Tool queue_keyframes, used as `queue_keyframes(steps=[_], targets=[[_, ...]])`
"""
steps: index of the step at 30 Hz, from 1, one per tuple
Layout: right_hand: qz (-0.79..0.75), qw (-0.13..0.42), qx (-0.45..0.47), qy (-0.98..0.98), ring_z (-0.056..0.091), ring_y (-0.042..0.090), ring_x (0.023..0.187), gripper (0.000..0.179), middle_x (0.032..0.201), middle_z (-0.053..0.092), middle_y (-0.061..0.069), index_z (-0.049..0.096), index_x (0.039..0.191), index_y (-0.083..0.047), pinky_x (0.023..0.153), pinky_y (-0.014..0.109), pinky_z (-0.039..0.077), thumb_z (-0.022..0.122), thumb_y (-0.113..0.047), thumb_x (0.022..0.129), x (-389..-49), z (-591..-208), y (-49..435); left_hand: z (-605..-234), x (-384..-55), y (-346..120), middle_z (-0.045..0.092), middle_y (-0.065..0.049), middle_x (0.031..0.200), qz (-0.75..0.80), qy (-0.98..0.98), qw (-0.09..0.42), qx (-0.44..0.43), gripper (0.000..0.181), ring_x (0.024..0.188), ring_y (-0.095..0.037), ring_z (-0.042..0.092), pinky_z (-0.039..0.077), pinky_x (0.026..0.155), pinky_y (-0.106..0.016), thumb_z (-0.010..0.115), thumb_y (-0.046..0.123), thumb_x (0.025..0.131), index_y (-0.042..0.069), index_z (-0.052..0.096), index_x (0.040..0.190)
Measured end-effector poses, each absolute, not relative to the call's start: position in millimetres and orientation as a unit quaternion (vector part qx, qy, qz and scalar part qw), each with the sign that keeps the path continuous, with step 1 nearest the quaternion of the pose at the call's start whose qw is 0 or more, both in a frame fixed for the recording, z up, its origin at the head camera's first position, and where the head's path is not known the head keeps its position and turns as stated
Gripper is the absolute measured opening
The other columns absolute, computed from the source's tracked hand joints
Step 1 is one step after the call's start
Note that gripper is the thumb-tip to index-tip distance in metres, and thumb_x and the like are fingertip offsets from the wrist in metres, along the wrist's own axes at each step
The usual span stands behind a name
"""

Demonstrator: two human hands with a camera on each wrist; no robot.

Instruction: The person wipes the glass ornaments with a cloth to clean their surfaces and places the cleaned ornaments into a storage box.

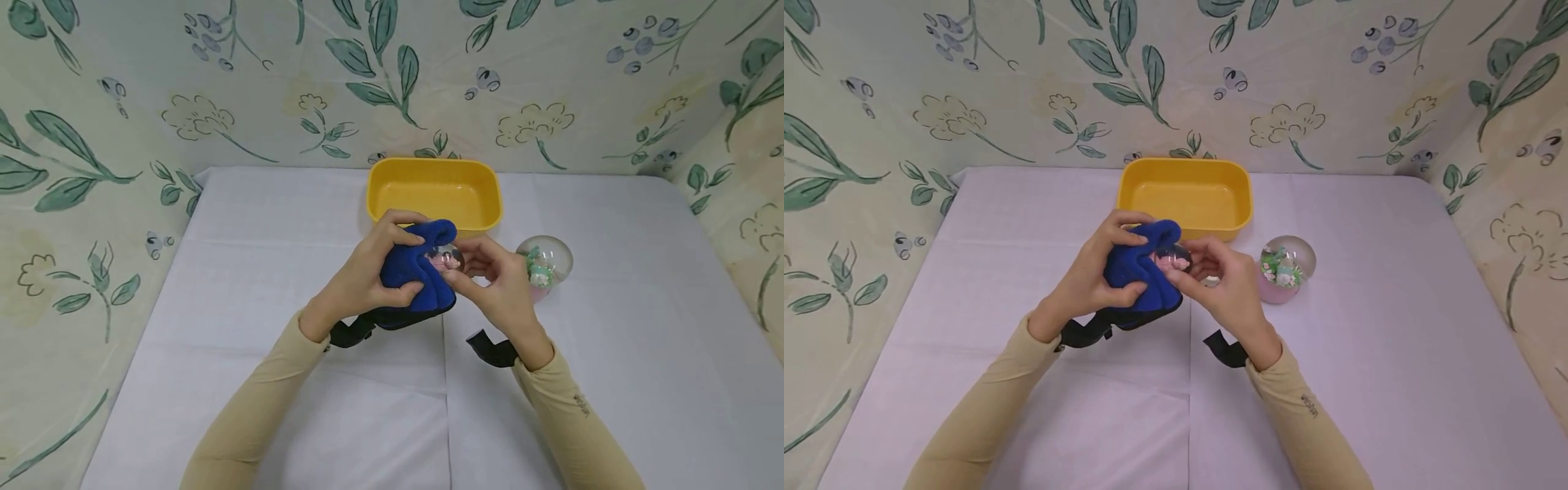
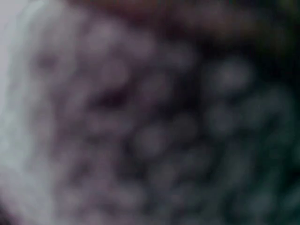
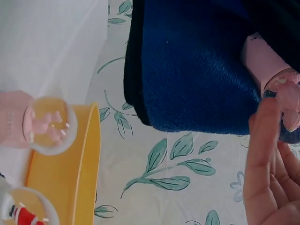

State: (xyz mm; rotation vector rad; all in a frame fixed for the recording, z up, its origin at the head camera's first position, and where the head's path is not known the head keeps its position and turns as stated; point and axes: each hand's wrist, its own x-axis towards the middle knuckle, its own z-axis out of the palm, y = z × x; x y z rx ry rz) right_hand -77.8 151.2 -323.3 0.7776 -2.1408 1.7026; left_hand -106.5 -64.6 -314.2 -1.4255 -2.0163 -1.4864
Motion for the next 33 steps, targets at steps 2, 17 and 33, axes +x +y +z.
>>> queue_keyframes(steps=[2,17,33], targets=[[0.578,0.158,0.291,-0.746,0.061,0.01,0.077,0.067,0.093,0.066,0.015,0.058,0.113,0.012,0.071,0.018,0.053,0.066,-0.048,0.085,-79.0,-322.9,151.1,-315.2,-107.0,-66.0,0.04,-0.024,0.128,-0.526,-0.692,0.125,-0.479,0.045,0.113,-0.032,0.045,0.045,0.096,-0.039,0.066,0.026,0.084,0.003,0.041,0.114],[0.488,0.241,0.404,-0.735,0.059,0.024,0.1,0.05,0.113,0.062,0.018,0.059,0.113,0.007,0.087,0.025,0.05,0.066,-0.036,0.089,-83.9,-317.9,155.5,-311.3,-107.1,-68.1,0.04,-0.023,0.128,-0.542,-0.69,0.112,-0.467,0.054,0.113,-0.032,0.044,0.042,0.097,-0.04,0.055,0.046,0.09,0.001,0.04,0.116],[0.592,0.182,0.308,-0.722,0.061,0.008,0.069,0.057,0.085,0.065,0.006,0.059,0.1,0.013,0.063,0.017,0.053,0.072,-0.039,0.083,-79.2,-321.3,151.0,-309.3,-103.3,-63.6,0.037,-0.022,0.128,-0.477,-0.7,0.134,-0.514,0.052,0.114,-0.033,0.044,0.044,0.097,-0.037,0.07,0.011,0.075,0.009,0.04,0.117]])
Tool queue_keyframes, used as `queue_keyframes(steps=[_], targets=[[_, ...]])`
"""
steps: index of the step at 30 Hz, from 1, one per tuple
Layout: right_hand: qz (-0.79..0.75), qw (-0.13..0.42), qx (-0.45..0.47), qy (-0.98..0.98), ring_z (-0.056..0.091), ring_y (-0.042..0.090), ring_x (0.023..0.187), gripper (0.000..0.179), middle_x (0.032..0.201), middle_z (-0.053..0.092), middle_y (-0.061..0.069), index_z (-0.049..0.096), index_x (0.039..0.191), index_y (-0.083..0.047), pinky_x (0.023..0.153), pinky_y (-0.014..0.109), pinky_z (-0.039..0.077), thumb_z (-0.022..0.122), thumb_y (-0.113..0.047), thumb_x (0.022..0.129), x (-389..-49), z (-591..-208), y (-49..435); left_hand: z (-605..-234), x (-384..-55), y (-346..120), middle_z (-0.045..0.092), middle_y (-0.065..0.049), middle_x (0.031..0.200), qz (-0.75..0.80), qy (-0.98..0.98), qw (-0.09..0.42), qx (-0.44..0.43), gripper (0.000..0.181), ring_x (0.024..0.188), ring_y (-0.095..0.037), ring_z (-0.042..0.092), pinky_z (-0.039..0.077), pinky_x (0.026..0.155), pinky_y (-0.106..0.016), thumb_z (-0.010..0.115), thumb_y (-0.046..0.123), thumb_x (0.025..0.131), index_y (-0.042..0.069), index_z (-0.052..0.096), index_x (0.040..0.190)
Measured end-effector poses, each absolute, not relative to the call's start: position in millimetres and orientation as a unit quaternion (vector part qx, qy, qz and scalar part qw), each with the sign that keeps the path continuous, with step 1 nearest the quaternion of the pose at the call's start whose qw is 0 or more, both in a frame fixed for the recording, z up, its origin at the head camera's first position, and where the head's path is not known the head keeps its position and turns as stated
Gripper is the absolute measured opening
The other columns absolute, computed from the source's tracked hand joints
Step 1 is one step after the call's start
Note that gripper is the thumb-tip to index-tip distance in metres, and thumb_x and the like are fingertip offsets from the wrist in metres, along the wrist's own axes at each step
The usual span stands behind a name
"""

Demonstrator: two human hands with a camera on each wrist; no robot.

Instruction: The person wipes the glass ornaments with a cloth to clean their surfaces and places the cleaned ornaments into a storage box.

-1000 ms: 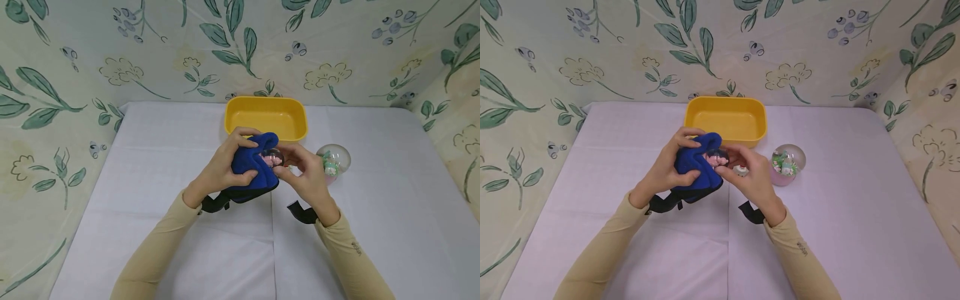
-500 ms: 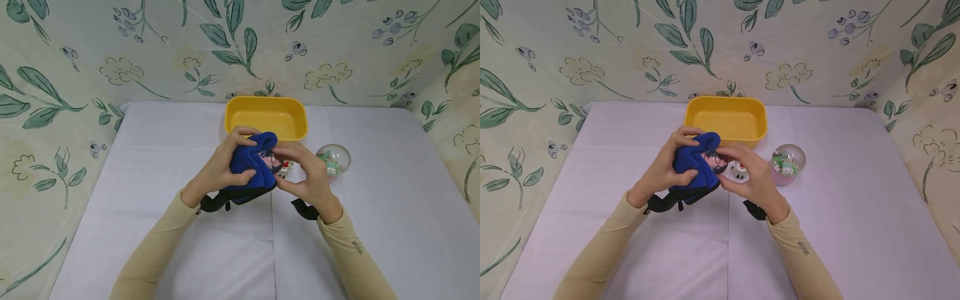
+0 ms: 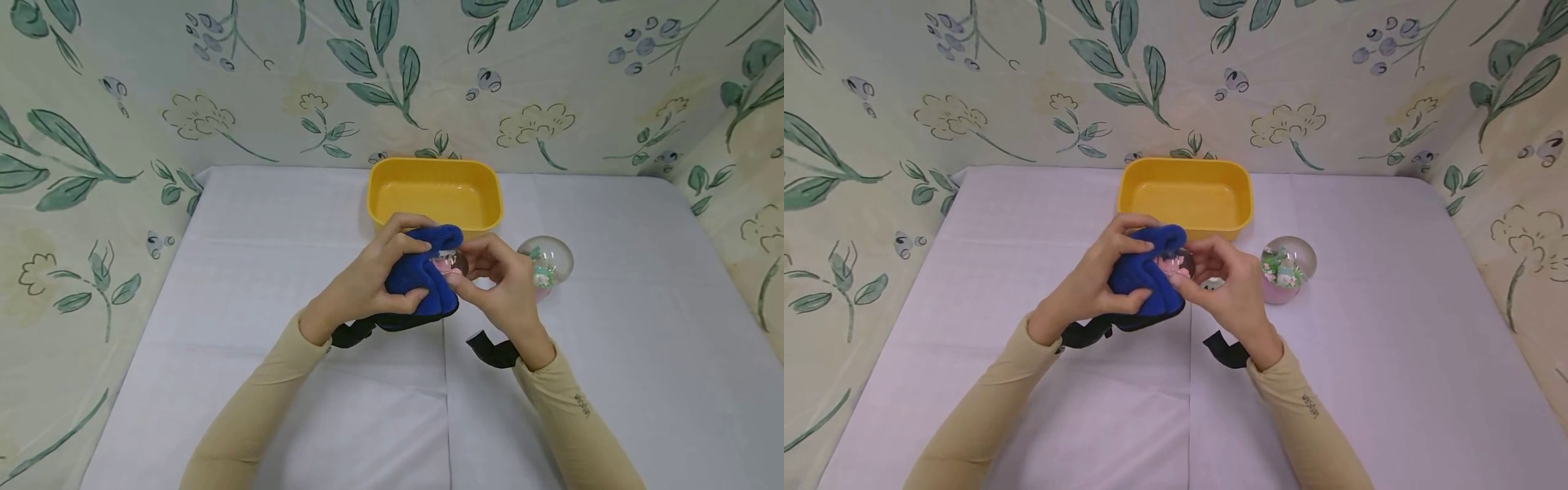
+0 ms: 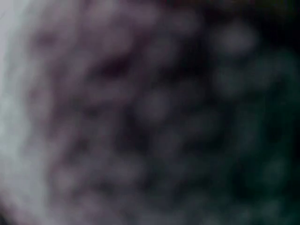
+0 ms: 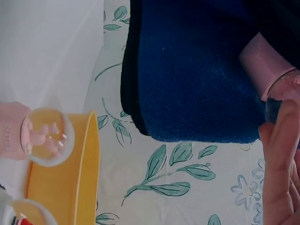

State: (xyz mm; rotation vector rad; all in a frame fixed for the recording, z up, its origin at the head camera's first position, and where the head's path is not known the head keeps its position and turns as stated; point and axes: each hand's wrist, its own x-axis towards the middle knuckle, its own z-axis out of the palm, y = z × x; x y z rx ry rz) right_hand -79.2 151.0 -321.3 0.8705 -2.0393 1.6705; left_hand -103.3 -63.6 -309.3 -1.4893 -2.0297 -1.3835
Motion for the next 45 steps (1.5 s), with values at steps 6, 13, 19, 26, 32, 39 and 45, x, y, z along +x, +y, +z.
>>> queue_keyframes(steps=[6,13,19,26,32,39,45], targets=[[0.572,0.181,0.319,-0.734,0.061,0.008,0.074,0.063,0.089,0.065,0.015,0.058,0.107,0.014,0.066,0.018,0.054,0.067,-0.045,0.085,-79.0,-319.7,151.1,-311.8,-104.0,-64.9,0.04,-0.024,0.127,-0.526,-0.681,0.126,-0.494,0.043,0.114,-0.033,0.045,0.045,0.096,-0.039,0.065,0.016,0.08,0.004,0.041,0.114],[0.536,0.207,0.379,-0.725,0.058,0.022,0.101,0.056,0.115,0.057,0.021,0.052,0.119,0.01,0.087,0.026,0.05,0.062,-0.038,0.091,-79.8,-318.1,151.9,-311.5,-104.8,-67.8,0.042,-0.025,0.127,-0.549,-0.685,0.125,-0.462,0.05,0.112,-0.034,0.046,0.046,0.095,-0.04,0.057,0.043,0.09,0.001,0.042,0.114],[0.466,0.252,0.411,-0.742,0.054,0.029,0.109,0.045,0.116,0.057,0.019,0.059,0.114,0.002,0.096,0.029,0.044,0.061,-0.037,0.091,-81.7,-316.3,150.6,-312.1,-106.5,-69.1,0.041,-0.024,0.127,-0.552,-0.687,0.114,-0.458,0.054,0.113,-0.033,0.046,0.045,0.095,-0.04,0.054,0.047,0.091,0.0,0.041,0.114],[0.471,0.273,0.411,-0.731,0.058,0.027,0.097,0.048,0.107,0.062,0.018,0.062,0.109,0.005,0.088,0.024,0.048,0.066,-0.038,0.088,-83.1,-317.4,152.0,-309.5,-105.1,-67.4,0.041,-0.024,0.127,-0.536,-0.683,0.118,-0.481,0.052,0.113,-0.033,0.045,0.045,0.095,-0.04,0.052,0.047,0.092,0.002,0.041,0.115],[0.495,0.266,0.393,-0.728,0.058,0.02,0.082,0.053,0.101,0.064,0.018,0.059,0.106,0.01,0.077,0.018,0.05,0.068,-0.038,0.086,-83.6,-320.9,153.2,-306.9,-104.9,-64.7,0.04,-0.025,0.127,-0.504,-0.683,0.139,-0.509,0.044,0.113,-0.033,0.045,0.043,0.097,-0.041,0.056,0.04,0.091,0.006,0.041,0.115],[0.549,0.235,0.341,-0.726,0.059,0.009,0.071,0.057,0.091,0.064,0.016,0.058,0.103,0.014,0.065,0.016,0.052,0.07,-0.039,0.085,-83.0,-323.2,150.6,-305.9,-103.1,-63.4,0.036,-0.023,0.129,-0.471,-0.703,0.144,-0.512,0.049,0.115,-0.034,0.044,0.045,0.097,-0.037,0.069,0.012,0.077,0.011,0.041,0.117],[0.602,0.204,0.284,-0.718,0.058,0.007,0.065,0.047,0.086,0.064,0.004,0.061,0.1,0.013,0.059,0.015,0.052,0.072,-0.03,0.085,-79.6,-323.5,144.6,-306.2,-102.5,-61.5,0.035,-0.022,0.129,-0.455,-0.711,0.153,-0.514,0.053,0.115,-0.034,0.043,0.043,0.099,-0.036,0.073,0.009,0.075,0.01,0.041,0.117]])
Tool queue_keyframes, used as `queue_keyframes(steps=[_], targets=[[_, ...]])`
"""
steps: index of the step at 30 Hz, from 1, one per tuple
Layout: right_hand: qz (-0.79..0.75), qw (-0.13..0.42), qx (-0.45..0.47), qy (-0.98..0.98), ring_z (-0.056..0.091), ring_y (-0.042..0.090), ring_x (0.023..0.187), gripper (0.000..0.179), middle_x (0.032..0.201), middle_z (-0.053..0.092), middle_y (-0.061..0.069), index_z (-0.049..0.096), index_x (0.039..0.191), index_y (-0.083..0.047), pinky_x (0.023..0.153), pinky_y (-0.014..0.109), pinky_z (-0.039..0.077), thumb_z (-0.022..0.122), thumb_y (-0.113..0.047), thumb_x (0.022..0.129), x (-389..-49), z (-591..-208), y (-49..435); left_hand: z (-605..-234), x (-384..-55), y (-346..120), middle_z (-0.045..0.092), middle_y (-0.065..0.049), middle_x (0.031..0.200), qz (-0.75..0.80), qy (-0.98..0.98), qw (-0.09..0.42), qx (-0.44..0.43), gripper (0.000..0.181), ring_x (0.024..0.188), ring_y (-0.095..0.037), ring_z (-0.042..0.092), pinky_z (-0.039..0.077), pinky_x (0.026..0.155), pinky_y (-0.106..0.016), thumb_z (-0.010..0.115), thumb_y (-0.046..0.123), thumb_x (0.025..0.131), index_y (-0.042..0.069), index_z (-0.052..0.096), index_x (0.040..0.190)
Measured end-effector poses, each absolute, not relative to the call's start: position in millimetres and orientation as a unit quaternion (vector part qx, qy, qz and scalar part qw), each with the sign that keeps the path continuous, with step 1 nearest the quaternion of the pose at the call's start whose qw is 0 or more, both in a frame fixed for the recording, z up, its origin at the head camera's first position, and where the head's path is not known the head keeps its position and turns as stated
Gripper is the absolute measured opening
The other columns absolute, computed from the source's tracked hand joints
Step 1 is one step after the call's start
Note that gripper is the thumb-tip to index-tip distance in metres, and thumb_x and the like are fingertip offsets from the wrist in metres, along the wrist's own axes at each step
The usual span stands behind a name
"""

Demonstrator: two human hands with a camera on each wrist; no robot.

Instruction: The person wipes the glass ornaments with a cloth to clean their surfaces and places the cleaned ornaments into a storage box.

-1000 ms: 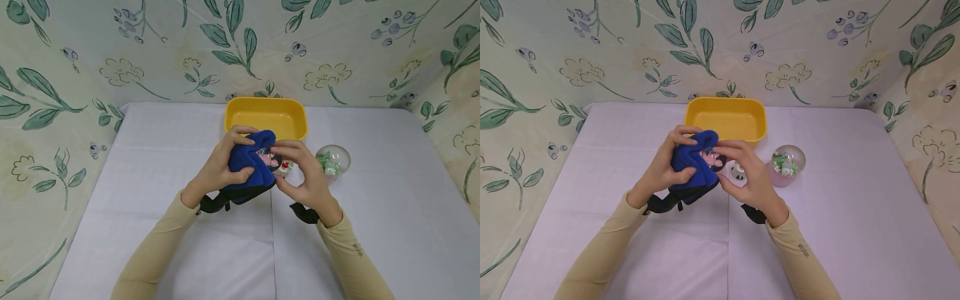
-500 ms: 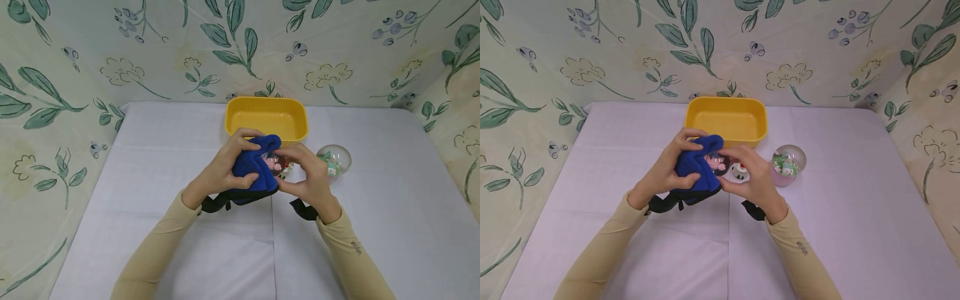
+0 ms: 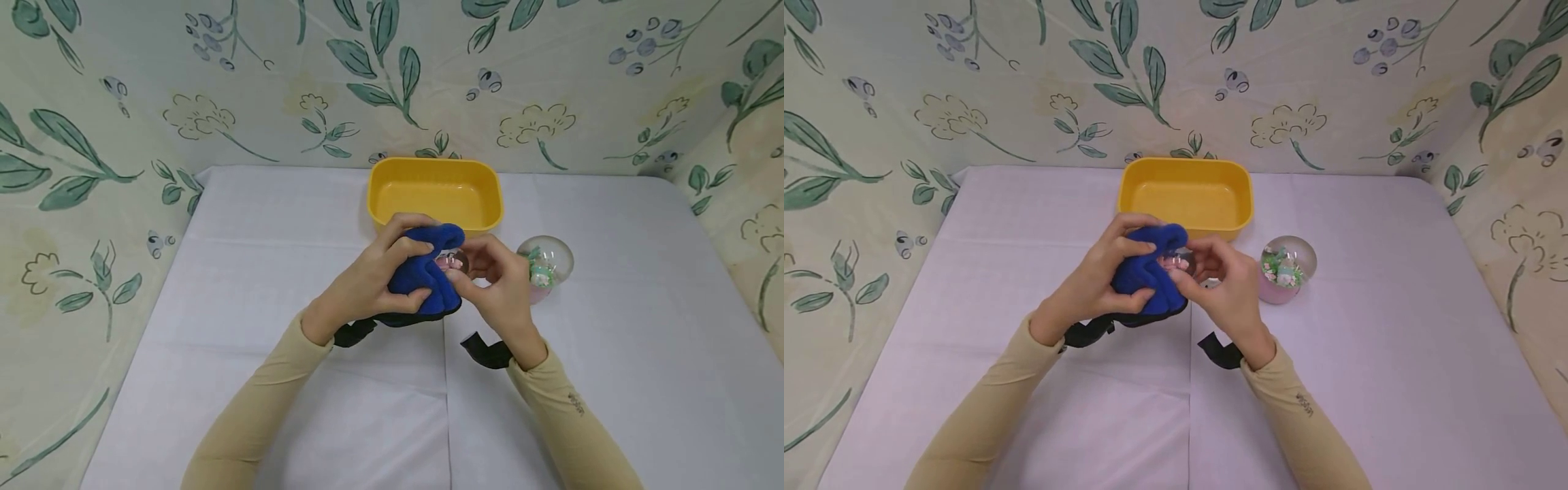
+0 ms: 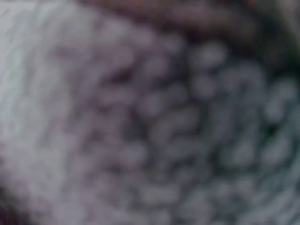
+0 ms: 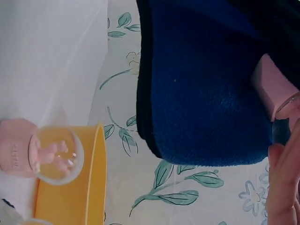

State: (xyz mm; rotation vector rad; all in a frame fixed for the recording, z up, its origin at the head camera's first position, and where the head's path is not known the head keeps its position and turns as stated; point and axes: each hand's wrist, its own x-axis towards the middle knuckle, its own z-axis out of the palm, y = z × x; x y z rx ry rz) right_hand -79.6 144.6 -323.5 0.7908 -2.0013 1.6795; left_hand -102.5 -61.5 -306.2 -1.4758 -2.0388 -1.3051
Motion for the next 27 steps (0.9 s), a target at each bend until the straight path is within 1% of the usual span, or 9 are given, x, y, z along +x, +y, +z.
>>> queue_keyframes(steps=[3,5,8,11,13,17,23,25,27], targets=[[0.61,0.199,0.265,-0.72,0.057,0.007,0.063,0.047,0.084,0.064,0.004,0.062,0.1,0.013,0.058,0.015,0.051,0.072,-0.032,0.086,-79.0,-323.5,142.7,-308.3,-104.3,-61.0,0.037,-0.023,0.128,-0.474,-0.7,0.154,-0.511,0.05,0.115,-0.034,0.044,0.043,0.099,-0.037,0.071,0.008,0.076,0.007,0.041,0.115],[0.603,0.191,0.265,-0.727,0.059,0.007,0.066,0.054,0.086,0.064,0.009,0.061,0.103,0.013,0.061,0.015,0.052,0.069,-0.038,0.086,-79.2,-323.0,142.8,-309.7,-105.4,-61.5,0.039,-0.024,0.127,-0.495,-0.692,0.153,-0.503,0.046,0.115,-0.034,0.045,0.043,0.098,-0.038,0.069,0.009,0.077,0.005,0.042,0.114],[0.59,0.174,0.288,-0.734,0.061,0.008,0.076,0.063,0.097,0.064,0.018,0.057,0.114,0.013,0.069,0.017,0.053,0.065,-0.045,0.088,-79.9,-322.9,145.2,-311.1,-106.3,-63.7,0.04,-0.025,0.126,-0.524,-0.685,0.148,-0.485,0.041,0.114,-0.035,0.045,0.044,0.097,-0.039,0.065,0.017,0.082,0.003,0.042,0.113],[0.58,0.159,0.328,-0.728,0.061,0.012,0.087,0.064,0.11,0.059,0.023,0.05,0.124,0.013,0.076,0.02,0.053,0.063,-0.04,0.091,-80.9,-323.0,148.8,-311.4,-106.7,-65.9,0.041,-0.025,0.126,-0.539,-0.684,0.144,-0.47,0.042,0.113,-0.035,0.045,0.045,0.095,-0.04,0.06,0.031,0.089,0.002,0.042,0.114],[0.57,0.151,0.354,-0.726,0.06,0.015,0.093,0.063,0.118,0.055,0.022,0.047,0.127,0.012,0.079,0.021,0.052,0.063,-0.037,0.091,-81.6,-322.8,150.8,-311.5,-107.2,-67.1,0.042,-0.025,0.126,-0.545,-0.686,0.145,-0.46,0.047,0.113,-0.034,0.046,0.045,0.095,-0.04,0.056,0.04,0.091,0.001,0.043,0.114],[0.559,0.158,0.381,-0.719,0.058,0.018,0.095,0.061,0.119,0.054,0.018,0.048,0.123,0.014,0.082,0.024,0.052,0.065,-0.035,0.09,-82.2,-321.4,151.9,-311.6,-107.6,-68.7,0.042,-0.025,0.127,-0.549,-0.689,0.136,-0.453,0.053,0.113,-0.033,0.045,0.044,0.096,-0.041,0.054,0.046,0.091,0.0,0.043,0.114],[0.551,0.19,0.381,-0.718,0.06,0.015,0.089,0.059,0.112,0.059,0.016,0.054,0.115,0.015,0.08,0.022,0.052,0.069,-0.035,0.086,-81.4,-322.1,153.3,-310.0,-106.6,-68.2,0.04,-0.023,0.128,-0.527,-0.692,0.128,-0.477,0.051,0.114,-0.033,0.044,0.043,0.097,-0.041,0.053,0.046,0.092,0.003,0.04,0.116],[0.547,0.201,0.38,-0.718,0.06,0.013,0.086,0.058,0.108,0.061,0.017,0.055,0.112,0.015,0.078,0.02,0.052,0.07,-0.034,0.086,-81.6,-323.1,153.6,-309.6,-106.3,-67.3,0.039,-0.023,0.129,-0.517,-0.69,0.128,-0.49,0.048,0.115,-0.033,0.043,0.042,0.098,-0.041,0.057,0.041,0.091,0.004,0.039,0.116],[0.543,0.21,0.371,-0.723,0.061,0.011,0.084,0.058,0.103,0.062,0.019,0.056,0.109,0.016,0.076,0.019,0.053,0.07,-0.035,0.085,-81.7,-323.9,153.7,-309.1,-105.7,-66.5,0.038,-0.024,0.129,-0.508,-0.688,0.129,-0.503,0.046,0.117,-0.034,0.042,0.041,0.099,-0.042,0.063,0.03,0.087,0.004,0.039,0.116]])
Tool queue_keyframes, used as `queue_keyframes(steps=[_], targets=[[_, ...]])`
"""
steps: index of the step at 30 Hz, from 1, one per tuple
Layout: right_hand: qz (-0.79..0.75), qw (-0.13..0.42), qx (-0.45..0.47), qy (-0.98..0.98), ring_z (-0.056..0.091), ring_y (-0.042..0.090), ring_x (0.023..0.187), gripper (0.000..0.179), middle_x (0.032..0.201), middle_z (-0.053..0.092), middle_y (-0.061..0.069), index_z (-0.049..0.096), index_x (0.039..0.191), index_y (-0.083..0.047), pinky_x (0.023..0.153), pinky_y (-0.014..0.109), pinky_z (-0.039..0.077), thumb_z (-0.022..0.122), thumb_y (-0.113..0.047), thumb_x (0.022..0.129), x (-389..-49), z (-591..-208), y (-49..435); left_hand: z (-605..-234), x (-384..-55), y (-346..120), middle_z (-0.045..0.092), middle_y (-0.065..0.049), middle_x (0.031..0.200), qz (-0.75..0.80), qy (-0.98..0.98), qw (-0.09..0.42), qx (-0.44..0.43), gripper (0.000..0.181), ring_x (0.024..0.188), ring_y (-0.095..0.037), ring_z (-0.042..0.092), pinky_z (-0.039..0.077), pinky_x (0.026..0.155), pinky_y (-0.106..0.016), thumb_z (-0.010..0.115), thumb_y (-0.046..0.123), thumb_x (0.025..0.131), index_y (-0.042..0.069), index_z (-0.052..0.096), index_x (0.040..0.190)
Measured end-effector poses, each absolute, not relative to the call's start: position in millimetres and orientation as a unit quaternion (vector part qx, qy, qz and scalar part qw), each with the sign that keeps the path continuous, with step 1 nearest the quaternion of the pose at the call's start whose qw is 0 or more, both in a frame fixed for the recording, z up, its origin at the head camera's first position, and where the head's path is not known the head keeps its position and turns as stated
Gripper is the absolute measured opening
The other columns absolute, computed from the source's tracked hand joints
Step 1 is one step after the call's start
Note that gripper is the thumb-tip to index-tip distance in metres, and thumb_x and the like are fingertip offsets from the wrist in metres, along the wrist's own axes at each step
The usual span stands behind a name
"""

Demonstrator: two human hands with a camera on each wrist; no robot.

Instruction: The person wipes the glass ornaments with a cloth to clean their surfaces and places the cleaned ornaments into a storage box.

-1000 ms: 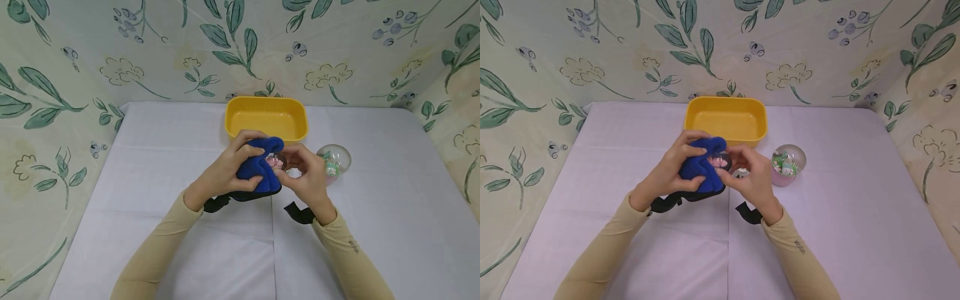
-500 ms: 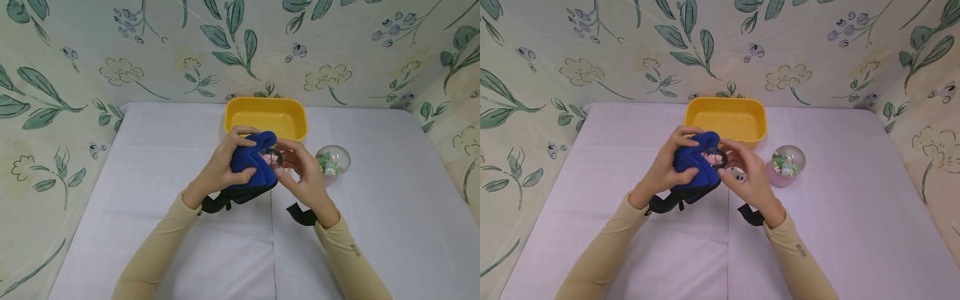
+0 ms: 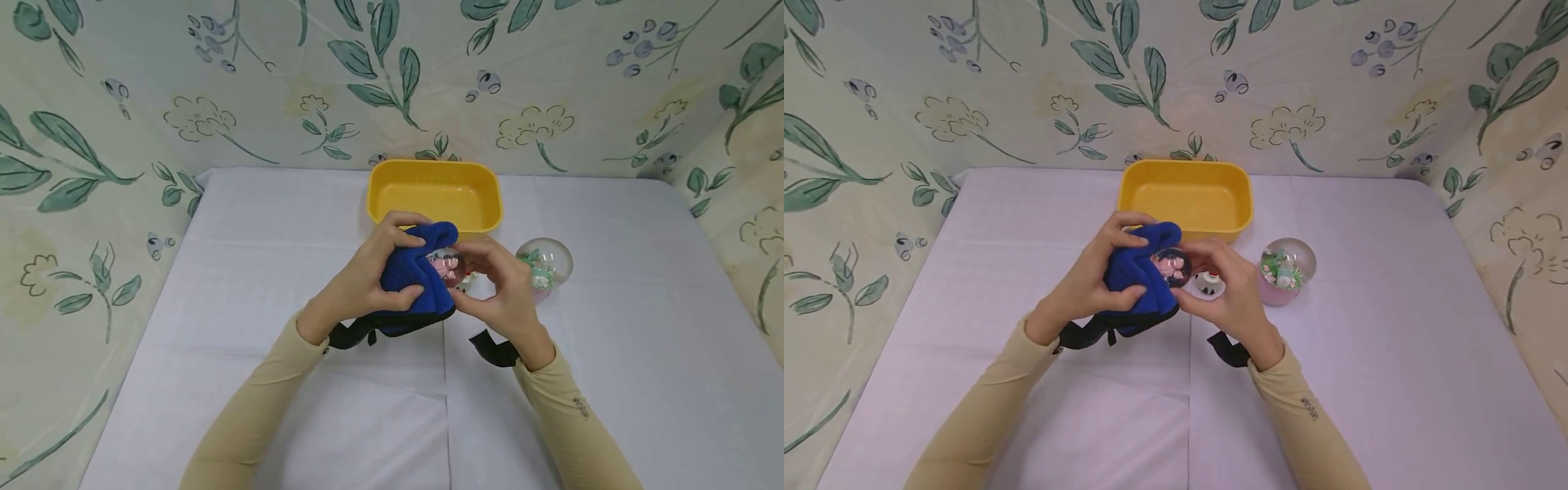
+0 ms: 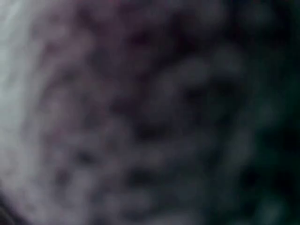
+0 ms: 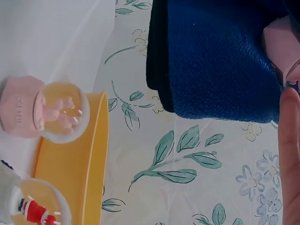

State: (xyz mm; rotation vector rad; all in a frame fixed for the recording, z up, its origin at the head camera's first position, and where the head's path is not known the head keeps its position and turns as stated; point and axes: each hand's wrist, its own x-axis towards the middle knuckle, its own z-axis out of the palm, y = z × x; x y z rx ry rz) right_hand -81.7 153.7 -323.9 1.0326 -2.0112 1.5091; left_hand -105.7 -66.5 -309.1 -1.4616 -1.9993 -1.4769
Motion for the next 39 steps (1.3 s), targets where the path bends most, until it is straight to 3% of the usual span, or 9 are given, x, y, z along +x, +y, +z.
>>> queue_keyframes(steps=[4,7,12,15,20,26,32,36,39], targets=[[0.543,0.218,0.342,-0.736,0.061,0.007,0.079,0.059,0.094,0.064,0.019,0.058,0.103,0.014,0.071,0.018,0.053,0.07,-0.04,0.084,-81.2,-325.6,152.8,-309.3,-104.4,-65.2,0.037,-0.024,0.129,-0.493,-0.689,0.132,-0.514,0.052,0.117,-0.034,0.042,0.042,0.1,-0.04,0.071,0.012,0.076,0.004,0.038,0.116],[0.55,0.209,0.327,-0.74,0.062,0.008,0.079,0.06,0.095,0.066,0.015,0.058,0.103,0.014,0.071,0.019,0.054,0.07,-0.042,0.084,-80.6,-325.4,151.9,-310.1,-104.4,-64.8,0.038,-0.025,0.129,-0.504,-0.688,0.131,-0.506,0.052,0.117,-0.034,0.043,0.043,0.099,-0.039,0.071,0.009,0.074,0.003,0.039,0.115],[0.571,0.179,0.343,-0.724,0.059,0.014,0.086,0.065,0.111,0.062,0.011,0.052,0.118,0.014,0.077,0.02,0.052,0.069,-0.04,0.086,-81.2,-323.1,150.8,-311.6,-104.9,-65.2,0.041,-0.025,0.128,-0.54,-0.681,0.127,-0.479,0.044,0.116,-0.035,0.044,0.043,0.098,-0.041,0.065,0.023,0.084,0.001,0.041,0.114],[0.578,0.172,0.37,-0.706,0.057,0.019,0.093,0.067,0.118,0.057,0.015,0.047,0.122,0.015,0.081,0.022,0.051,0.068,-0.037,0.087,-82.1,-321.6,150.9,-312.6,-105.1,-66.1,0.041,-0.025,0.128,-0.556,-0.681,0.119,-0.463,0.049,0.116,-0.034,0.044,0.043,0.098,-0.041,0.06,0.038,0.089,0.001,0.042,0.114],[0.553,0.189,0.393,-0.71,0.054,0.024,0.1,0.061,0.119,0.053,0.021,0.049,0.119,0.015,0.086,0.025,0.05,0.068,-0.034,0.088,-82.1,-320.5,151.0,-313.2,-106.0,-68.3,0.04,-0.024,0.13,-0.571,-0.683,0.101,-0.444,0.058,0.118,-0.032,0.043,0.041,0.1,-0.04,0.056,0.048,0.09,-0.001,0.041,0.116],[0.562,0.21,0.363,-0.713,0.055,0.019,0.09,0.062,0.112,0.057,0.02,0.054,0.114,0.015,0.078,0.021,0.052,0.071,-0.037,0.085,-83.8,-324.1,150.2,-312.2,-105.2,-67.7,0.036,-0.023,0.132,-0.547,-0.688,0.098,-0.467,0.057,0.119,-0.032,0.041,0.041,0.1,-0.042,0.056,0.049,0.09,0.002,0.038,0.118],[0.606,0.205,0.32,-0.699,0.057,0.019,0.09,0.064,0.11,0.059,0.016,0.054,0.112,0.016,0.08,0.023,0.051,0.072,-0.039,0.083,-85.4,-327.3,148.9,-310.7,-106.7,-69.4,0.037,-0.024,0.131,-0.517,-0.691,0.129,-0.488,0.048,0.119,-0.035,0.041,0.04,0.101,-0.042,0.067,0.03,0.086,0.006,0.039,0.117],[0.642,0.196,0.3,-0.677,0.057,0.022,0.098,0.066,0.11,0.059,0.011,0.051,0.112,0.018,0.091,0.029,0.048,0.075,-0.037,0.082,-85.2,-327.7,148.1,-309.4,-107.4,-70.8,0.037,-0.024,0.131,-0.502,-0.697,0.141,-0.492,0.056,0.12,-0.034,0.042,0.039,0.102,-0.043,0.075,0.01,0.074,0.008,0.04,0.117],[0.658,0.193,0.291,-0.667,0.057,0.021,0.099,0.068,0.112,0.059,0.008,0.049,0.113,0.019,0.094,0.029,0.045,0.075,-0.035,0.082,-83.9,-327.7,148.3,-308.9,-107.1,-72.3,0.038,-0.023,0.131,-0.496,-0.703,0.145,-0.489,0.059,0.121,-0.033,0.042,0.039,0.102,-0.042,0.077,0.006,0.072,0.008,0.04,0.118]])
